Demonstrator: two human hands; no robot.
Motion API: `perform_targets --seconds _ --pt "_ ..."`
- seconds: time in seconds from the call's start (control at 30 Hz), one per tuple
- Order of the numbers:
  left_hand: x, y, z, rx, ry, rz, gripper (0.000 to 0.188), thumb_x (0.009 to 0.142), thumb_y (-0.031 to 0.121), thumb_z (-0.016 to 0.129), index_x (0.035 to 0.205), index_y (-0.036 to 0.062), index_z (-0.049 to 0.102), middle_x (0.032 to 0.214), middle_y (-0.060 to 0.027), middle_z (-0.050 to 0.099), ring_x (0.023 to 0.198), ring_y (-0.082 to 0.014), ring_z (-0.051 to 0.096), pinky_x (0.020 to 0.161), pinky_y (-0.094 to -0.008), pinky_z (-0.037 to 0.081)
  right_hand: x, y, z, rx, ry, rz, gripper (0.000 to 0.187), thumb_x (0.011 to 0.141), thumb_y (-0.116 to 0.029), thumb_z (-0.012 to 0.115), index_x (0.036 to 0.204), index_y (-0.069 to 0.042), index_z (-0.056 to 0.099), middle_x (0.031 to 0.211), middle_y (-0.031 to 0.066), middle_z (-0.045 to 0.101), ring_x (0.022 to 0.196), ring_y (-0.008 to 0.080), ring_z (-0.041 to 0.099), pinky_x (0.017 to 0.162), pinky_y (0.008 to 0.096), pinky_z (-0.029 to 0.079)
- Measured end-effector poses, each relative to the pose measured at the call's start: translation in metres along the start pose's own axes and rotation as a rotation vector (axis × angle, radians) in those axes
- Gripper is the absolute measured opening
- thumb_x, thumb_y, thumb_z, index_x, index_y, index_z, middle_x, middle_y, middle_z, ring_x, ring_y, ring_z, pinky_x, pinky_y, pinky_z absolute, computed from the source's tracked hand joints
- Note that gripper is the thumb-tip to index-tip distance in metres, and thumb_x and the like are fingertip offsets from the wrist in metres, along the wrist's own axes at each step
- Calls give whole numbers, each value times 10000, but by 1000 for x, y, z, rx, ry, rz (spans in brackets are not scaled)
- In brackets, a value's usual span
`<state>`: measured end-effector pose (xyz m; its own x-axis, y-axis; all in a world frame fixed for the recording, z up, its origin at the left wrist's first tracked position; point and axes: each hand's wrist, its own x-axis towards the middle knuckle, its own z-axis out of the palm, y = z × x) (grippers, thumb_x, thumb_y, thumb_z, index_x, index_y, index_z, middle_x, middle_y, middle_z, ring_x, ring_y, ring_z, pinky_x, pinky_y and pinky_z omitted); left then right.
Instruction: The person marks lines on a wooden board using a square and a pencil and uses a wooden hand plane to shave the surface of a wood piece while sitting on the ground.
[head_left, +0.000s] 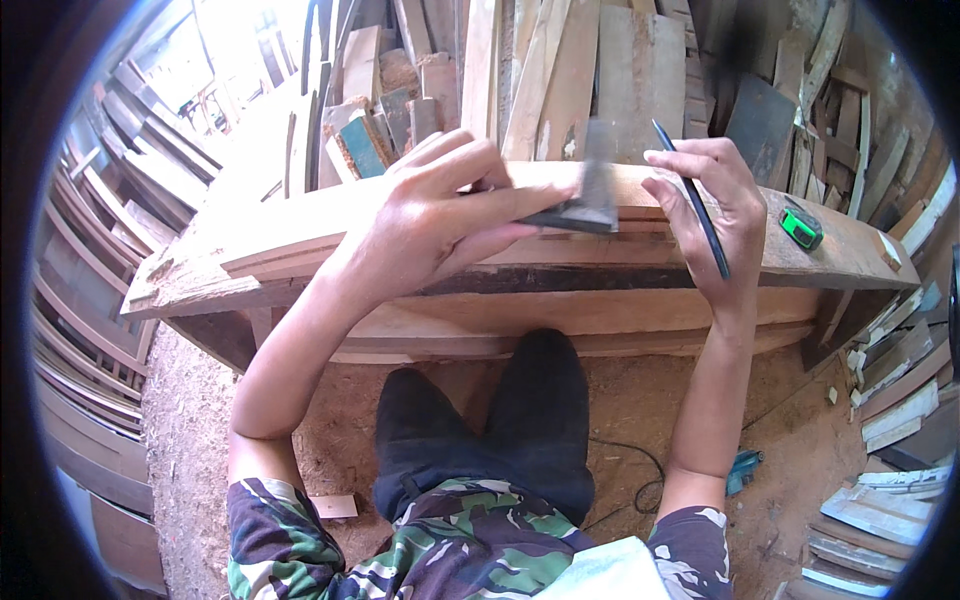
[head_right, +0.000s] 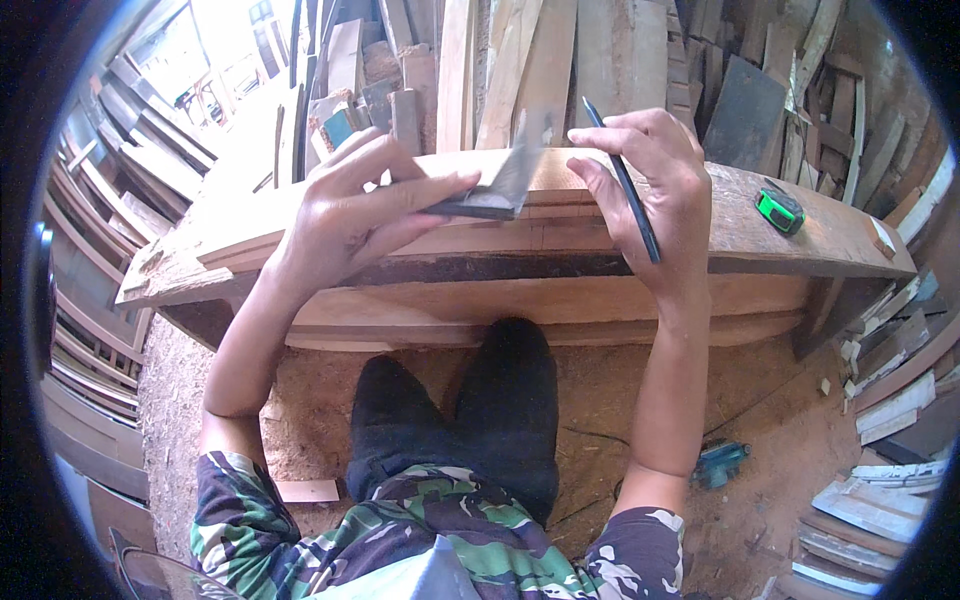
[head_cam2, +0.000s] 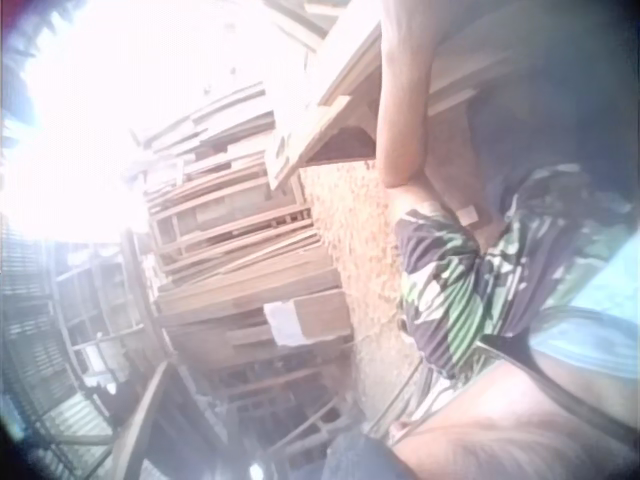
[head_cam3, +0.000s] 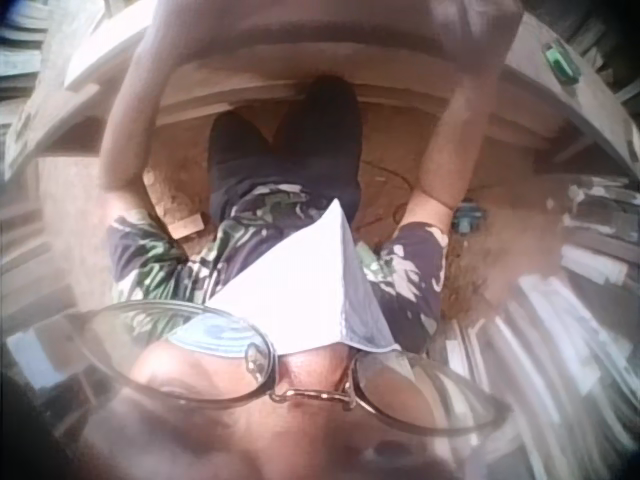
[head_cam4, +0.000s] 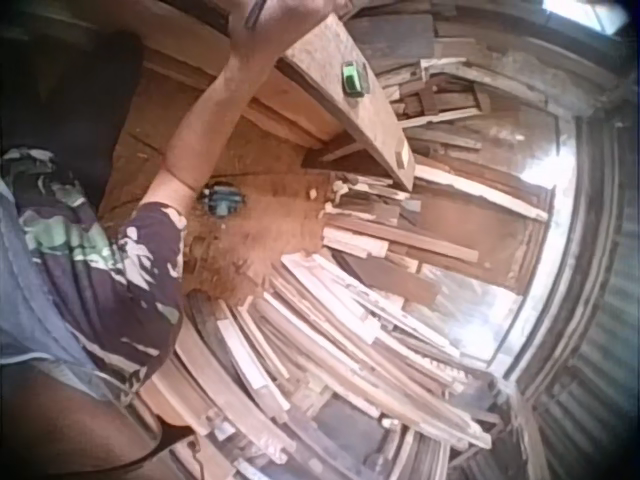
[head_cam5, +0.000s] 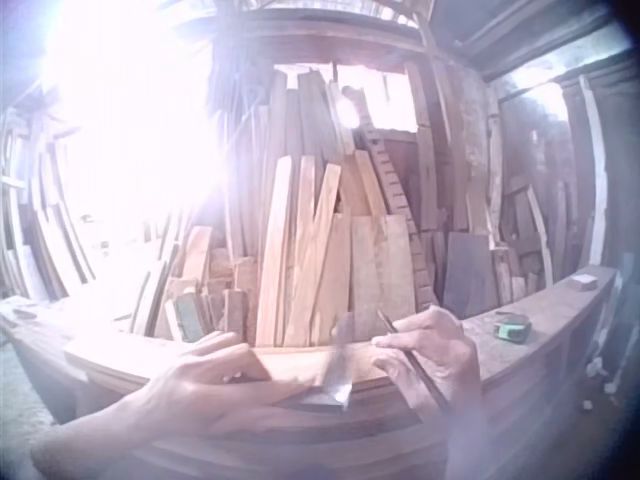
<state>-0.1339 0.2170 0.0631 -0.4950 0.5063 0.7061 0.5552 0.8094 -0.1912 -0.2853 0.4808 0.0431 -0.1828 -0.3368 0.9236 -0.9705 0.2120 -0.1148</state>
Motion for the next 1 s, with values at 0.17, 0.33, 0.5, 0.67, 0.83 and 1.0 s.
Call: perform_targets --seconds 0.17,0.33,0.5,0.67,0.83,1.0 --pt "-11 -4 2 24 -119 -42 460 873 238 831 1323 161 777 1225 -109 736 1183 -309 673 1006 -438 558 -10 -1 -6 78 79 83 106 943 -57 772 1044 -30 787 987 84 715 946 207 700 864 327 539" --pt "-11 -6 3 -208 -276 -199 462 939 250 769 1388 150 724 1405 -105 699 1374 -342 603 1149 -482 502 -3 7 -6 214 84 141 154 991 -47 726 1138 -23 766 1059 89 753 1010 176 724 904 302 561" --pt "-8 -1 7 -196 -269 -204 463 952 274 748 1397 149 720 1410 -69 707 1364 -333 614 1143 -471 504 2 7 1 471 36 273 210 1042 -105 691 1218 -4 746 1141 98 775 1050 154 735 927 284 578" --pt "-8 2 9 -167 -272 -227 480 954 304 731 1413 162 710 1410 -35 709 1335 -324 628 1128 -471 514 5 0 11 600 -67 314 247 1059 -192 681 1192 10 729 1082 82 758 938 122 687 866 266 555" --pt "-7 2 11 -130 -256 -200 487 943 340 731 1403 180 720 1402 -10 715 1315 -304 636 1119 -466 523 9 -18 18 675 -108 438 259 1084 -267 653 1057 -11 683 936 33 702 856 79 639 778 236 523" --pt "-9 2 12 -107 -249 -201 487 944 368 720 1401 198 724 1396 3 718 1304 -289 639 1115 -461 530 10 -17 28 567 -160 373 281 1076 -309 670 998 -40 668 803 40 688 745 95 645 685 266 505"
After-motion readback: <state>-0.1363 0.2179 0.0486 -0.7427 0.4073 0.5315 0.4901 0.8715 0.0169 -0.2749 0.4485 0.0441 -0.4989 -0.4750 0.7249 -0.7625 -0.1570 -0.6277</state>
